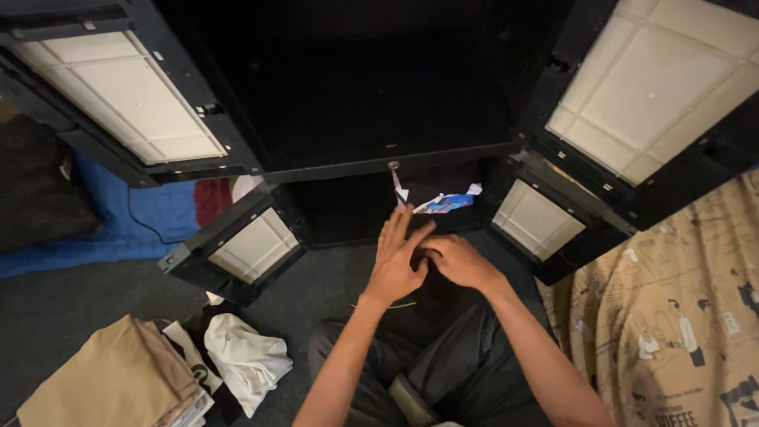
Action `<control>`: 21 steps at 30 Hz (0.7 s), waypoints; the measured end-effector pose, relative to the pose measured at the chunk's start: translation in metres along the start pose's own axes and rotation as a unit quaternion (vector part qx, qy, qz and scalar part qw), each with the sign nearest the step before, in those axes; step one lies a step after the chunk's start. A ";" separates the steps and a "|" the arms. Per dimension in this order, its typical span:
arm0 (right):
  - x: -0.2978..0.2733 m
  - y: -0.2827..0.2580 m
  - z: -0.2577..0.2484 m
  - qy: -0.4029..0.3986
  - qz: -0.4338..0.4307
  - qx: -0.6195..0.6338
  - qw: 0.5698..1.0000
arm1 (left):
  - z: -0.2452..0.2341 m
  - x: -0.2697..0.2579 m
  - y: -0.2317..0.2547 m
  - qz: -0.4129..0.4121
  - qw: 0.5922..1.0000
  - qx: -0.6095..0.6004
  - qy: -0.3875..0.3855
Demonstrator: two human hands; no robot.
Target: The person folds a blue t-shirt, a white garment, and a black garment by hand and places them inside a storage cabinet one at a time.
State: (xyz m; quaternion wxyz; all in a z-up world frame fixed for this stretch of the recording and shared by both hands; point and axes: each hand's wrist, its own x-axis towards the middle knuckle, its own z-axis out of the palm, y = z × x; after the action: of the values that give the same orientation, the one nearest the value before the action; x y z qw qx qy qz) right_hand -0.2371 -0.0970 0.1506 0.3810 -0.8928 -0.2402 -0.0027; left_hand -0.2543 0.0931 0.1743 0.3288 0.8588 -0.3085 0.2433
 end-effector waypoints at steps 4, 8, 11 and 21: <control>0.003 -0.018 -0.002 0.009 -0.038 -0.007 0.999 | -0.005 -0.007 -0.014 -0.096 0.988 -0.055 -0.103; 0.006 -0.029 -0.010 0.002 -0.026 0.008 1.000 | -0.009 -0.015 -0.030 -0.075 0.995 -0.022 -0.068; 0.006 -0.023 -0.007 -0.016 0.015 0.027 0.999 | -0.017 -0.019 -0.037 -0.059 0.997 -0.014 -0.037; -0.001 0.015 -0.012 -0.057 0.052 -0.078 0.994 | -0.036 -0.008 -0.031 -0.096 0.994 -0.018 -0.057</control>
State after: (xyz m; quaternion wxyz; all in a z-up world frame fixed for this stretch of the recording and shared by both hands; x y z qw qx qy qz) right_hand -0.2297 -0.1145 0.1482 0.2954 -0.9297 -0.2142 0.0493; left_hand -0.2461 0.1398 0.1805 0.3479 0.8908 -0.2475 0.1555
